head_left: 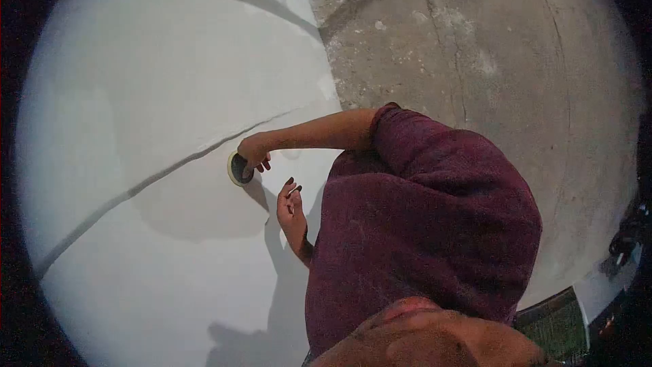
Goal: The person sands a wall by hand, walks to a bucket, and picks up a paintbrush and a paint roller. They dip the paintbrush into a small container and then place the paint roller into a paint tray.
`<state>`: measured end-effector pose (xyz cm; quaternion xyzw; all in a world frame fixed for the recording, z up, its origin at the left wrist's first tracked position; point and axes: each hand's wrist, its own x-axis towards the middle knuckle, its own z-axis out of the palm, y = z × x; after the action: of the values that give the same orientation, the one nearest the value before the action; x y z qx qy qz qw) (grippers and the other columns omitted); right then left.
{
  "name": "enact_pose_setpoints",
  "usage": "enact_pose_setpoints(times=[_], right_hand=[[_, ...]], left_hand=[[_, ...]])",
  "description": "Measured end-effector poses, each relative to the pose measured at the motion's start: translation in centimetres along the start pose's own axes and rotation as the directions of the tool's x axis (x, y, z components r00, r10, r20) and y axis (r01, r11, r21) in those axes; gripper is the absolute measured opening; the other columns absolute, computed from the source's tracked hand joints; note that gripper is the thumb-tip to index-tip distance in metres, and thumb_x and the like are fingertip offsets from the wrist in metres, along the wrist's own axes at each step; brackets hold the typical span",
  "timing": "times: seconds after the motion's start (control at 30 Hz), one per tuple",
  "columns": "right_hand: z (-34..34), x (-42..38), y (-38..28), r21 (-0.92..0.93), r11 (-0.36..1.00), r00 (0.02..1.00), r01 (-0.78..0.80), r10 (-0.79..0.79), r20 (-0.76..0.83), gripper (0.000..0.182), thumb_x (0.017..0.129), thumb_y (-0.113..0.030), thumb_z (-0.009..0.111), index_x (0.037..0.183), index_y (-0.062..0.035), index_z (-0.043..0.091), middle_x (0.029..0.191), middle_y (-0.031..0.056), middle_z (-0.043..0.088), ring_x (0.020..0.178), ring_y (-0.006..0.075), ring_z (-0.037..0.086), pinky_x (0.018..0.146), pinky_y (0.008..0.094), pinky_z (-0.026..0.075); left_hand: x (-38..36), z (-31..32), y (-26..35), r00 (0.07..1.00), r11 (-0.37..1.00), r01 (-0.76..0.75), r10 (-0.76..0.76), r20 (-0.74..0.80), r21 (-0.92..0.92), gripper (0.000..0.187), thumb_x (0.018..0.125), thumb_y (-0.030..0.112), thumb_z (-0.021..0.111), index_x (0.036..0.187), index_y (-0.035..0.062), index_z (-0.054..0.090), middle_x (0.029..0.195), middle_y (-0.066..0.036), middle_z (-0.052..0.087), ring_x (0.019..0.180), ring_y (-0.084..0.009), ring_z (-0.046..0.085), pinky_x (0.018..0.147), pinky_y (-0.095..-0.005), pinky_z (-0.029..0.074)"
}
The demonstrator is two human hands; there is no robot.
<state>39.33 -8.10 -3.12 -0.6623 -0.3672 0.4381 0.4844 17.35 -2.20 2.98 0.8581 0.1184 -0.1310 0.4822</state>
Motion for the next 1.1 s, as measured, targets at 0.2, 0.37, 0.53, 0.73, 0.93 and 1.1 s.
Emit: enact_pose_setpoints(times=[0.2, 0.37, 0.53, 0.73, 0.93, 1.1], right_hand=[[2.3, 2.5, 0.5, 0.011, 1.000, 0.996, 0.028, -0.027, -0.087, 0.043, 0.089, -0.039, 0.062, 0.091, 0.0035, 0.070, 0.087, 0.0124, 0.073, 0.069, 0.0219, 0.072, 0.061, 0.0324, 0.058], [5.3, 7.3, 1.0, -0.109, 0.993, 0.988, 0.038, -0.054, -0.146, 0.024, 0.083, -0.014, 0.053, 0.078, -0.0001, 0.071, 0.078, 0.0070, 0.074, 0.064, 0.0191, 0.072, 0.053, 0.0319, 0.056], [6.7, 11.3, 0.8, -0.096, 0.995, 0.985, -0.026, 0.009, -0.173, 0.031, 0.088, -0.025, 0.055, 0.083, 0.0013, 0.071, 0.079, 0.0096, 0.073, 0.066, 0.0206, 0.072, 0.056, 0.0318, 0.057], [7.9, 18.9, 4.0, -0.172, 0.979, 0.988, -0.105, 0.082, -0.133, 0.038, 0.087, -0.035, 0.061, 0.085, 0.0014, 0.071, 0.081, 0.0100, 0.073, 0.066, 0.0208, 0.072, 0.058, 0.0326, 0.057], [8.0, 16.2, 1.3, 0.041, 0.999, 0.972, -0.028, 0.037, -0.231, 0.035, 0.084, -0.034, 0.064, 0.093, -0.0007, 0.071, 0.080, 0.0117, 0.072, 0.063, 0.0232, 0.071, 0.052, 0.0359, 0.057], [8.1, 20.1, 1.6, 0.096, 0.993, 0.969, -0.070, 0.091, -0.229, 0.043, 0.087, -0.043, 0.064, 0.093, -0.0004, 0.071, 0.075, 0.0102, 0.071, 0.063, 0.0204, 0.071, 0.053, 0.0342, 0.057]], left_hand=[[1.9, -1.0, -2.1, 0.993, 0.997, -0.014, 0.005, 0.119, 0.076, 0.037, 0.099, 0.030, 0.055, 0.124, 0.0028, 0.058, 0.126, -0.012, 0.059, 0.110, -0.0212, 0.059, 0.095, -0.0345, 0.044], [4.1, -2.9, -5.7, 0.965, 0.999, -0.052, 0.048, 0.258, 0.010, 0.032, 0.100, 0.022, 0.052, 0.125, 0.0025, 0.058, 0.123, -0.012, 0.060, 0.110, -0.0209, 0.060, 0.094, -0.0348, 0.045], [6.3, -4.8, -7.4, 0.931, 0.999, -0.033, 0.023, 0.365, 0.023, 0.031, 0.100, 0.014, 0.050, 0.127, -0.0016, 0.053, 0.124, -0.012, 0.059, 0.108, -0.0238, 0.060, 0.096, -0.0342, 0.044], [9.3, -6.1, -12.0, 0.885, 0.998, -0.066, 0.066, 0.460, -0.016, 0.030, 0.100, 0.012, 0.050, 0.126, -0.0016, 0.053, 0.124, -0.013, 0.059, 0.107, -0.0240, 0.061, 0.095, -0.0340, 0.045], [9.2, -8.8, -14.5, 0.907, 0.989, -0.066, 0.114, 0.406, -0.130, 0.029, 0.100, 0.011, 0.050, 0.126, -0.0017, 0.054, 0.124, -0.013, 0.059, 0.106, -0.0242, 0.061, 0.094, -0.0338, 0.046], [7.6, -12.7, -17.0, 0.983, 0.981, -0.053, 0.085, 0.164, -0.189, 0.031, 0.098, 0.017, 0.056, 0.126, 0.0028, 0.056, 0.117, -0.010, 0.063, 0.105, -0.0182, 0.062, 0.091, -0.0336, 0.048]])
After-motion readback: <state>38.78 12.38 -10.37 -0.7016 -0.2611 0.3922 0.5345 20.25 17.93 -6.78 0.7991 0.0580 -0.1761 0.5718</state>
